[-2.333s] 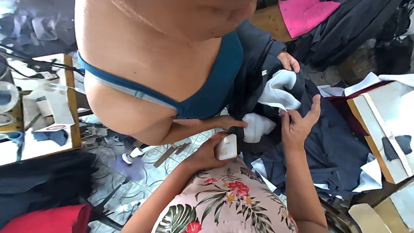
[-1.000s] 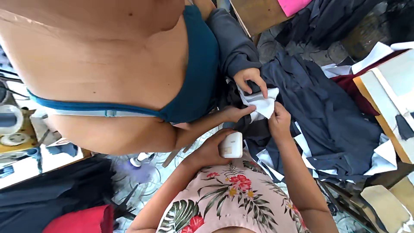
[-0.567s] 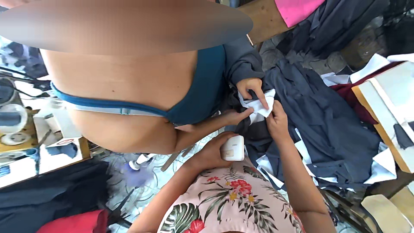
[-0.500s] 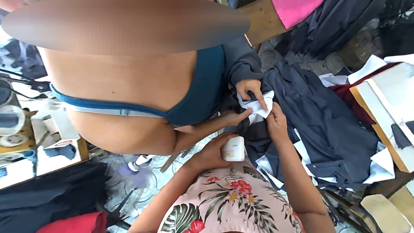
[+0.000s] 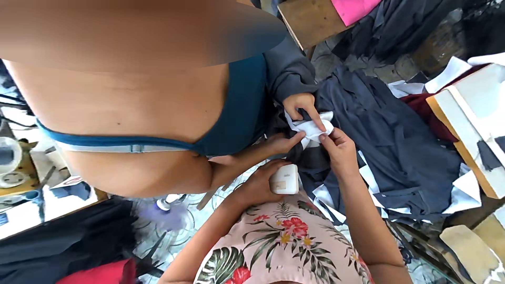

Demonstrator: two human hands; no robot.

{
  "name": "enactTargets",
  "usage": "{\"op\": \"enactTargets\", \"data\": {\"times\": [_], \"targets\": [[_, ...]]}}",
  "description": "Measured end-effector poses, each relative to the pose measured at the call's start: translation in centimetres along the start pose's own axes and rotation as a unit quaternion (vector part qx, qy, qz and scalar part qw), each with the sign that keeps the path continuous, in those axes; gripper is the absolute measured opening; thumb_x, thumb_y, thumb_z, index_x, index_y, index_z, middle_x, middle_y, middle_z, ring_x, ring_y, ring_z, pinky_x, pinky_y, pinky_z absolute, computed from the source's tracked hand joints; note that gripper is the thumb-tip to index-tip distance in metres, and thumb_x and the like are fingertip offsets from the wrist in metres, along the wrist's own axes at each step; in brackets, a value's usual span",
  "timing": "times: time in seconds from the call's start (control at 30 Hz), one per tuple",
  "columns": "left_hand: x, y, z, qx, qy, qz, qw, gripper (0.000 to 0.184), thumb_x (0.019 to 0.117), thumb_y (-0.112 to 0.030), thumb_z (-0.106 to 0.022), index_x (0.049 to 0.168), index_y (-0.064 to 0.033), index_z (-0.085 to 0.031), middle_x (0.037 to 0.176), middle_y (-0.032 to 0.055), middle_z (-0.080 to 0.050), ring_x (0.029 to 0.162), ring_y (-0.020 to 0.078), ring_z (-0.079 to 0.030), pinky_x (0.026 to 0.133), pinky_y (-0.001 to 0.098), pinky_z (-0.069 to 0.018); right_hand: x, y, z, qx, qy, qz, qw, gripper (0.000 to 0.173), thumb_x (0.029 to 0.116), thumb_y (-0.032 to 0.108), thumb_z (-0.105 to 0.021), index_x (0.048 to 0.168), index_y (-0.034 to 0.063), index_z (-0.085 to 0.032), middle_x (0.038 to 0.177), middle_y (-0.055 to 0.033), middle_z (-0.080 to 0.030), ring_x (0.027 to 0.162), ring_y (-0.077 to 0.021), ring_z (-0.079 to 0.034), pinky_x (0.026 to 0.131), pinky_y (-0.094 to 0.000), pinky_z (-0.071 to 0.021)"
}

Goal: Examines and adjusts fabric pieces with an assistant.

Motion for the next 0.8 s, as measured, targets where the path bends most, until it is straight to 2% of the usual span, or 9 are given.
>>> {"op": "enactTargets", "data": {"times": [0.17, 0.43, 0.8], "targets": [[0.1, 0.1, 0.3, 0.009, -0.007, 0.009, 1.000, 0.083, 0.0720, -0.032, -0.089, 0.142, 0.0000, -0.056, 0.143, 0.0192, -0.058, 0.129, 0.0225, -0.060, 0.109, 0.0364, -0.0495, -0.3, 0.4, 0.3, -0.020, 0.007, 0.006, 1.000, 0.013, 0.0958, 0.004, -0.064, 0.109, 0.0033, -0.067, 0.091, 0.0026, -0.070, 0.079, 0.0001, -0.065, 0.074, -0.0203, -0.0565], [0.5, 0.6, 0.5, 0.006, -0.007, 0.021, 1.000, 0.083, 0.0719, -0.032, -0.089, 0.142, -0.0001, -0.056, 0.142, 0.0178, -0.059, 0.126, 0.0188, -0.061, 0.107, 0.0325, -0.0505, -0.4, 0.0, 0.4, 0.000, 0.028, -0.003, 1.000, 0.027, 0.0882, -0.003, -0.066, 0.114, 0.0018, -0.066, 0.095, 0.0002, -0.071, 0.081, -0.0017, -0.067, 0.075, -0.0212, -0.0579], [1.2, 0.8, 0.6, -0.001, -0.011, 0.027, 1.000, 0.082, 0.0727, -0.032, -0.088, 0.141, 0.0008, -0.056, 0.141, 0.0185, -0.059, 0.127, 0.0209, -0.061, 0.108, 0.0351, -0.0505, 0.3, -0.1, 0.8, -0.026, 0.020, 0.020, 0.999, 0.035, 0.0867, -0.004, -0.061, 0.121, 0.0004, -0.064, 0.100, -0.0001, -0.071, 0.084, -0.0008, -0.066, 0.077, -0.0204, -0.0567]]}}
Point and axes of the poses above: each hand's wrist, its own x-axis towards the middle knuckle, its own z-axis out of the back of the hand, y = z × x, the point moved 8 cm from there along x, towards the middle knuckle
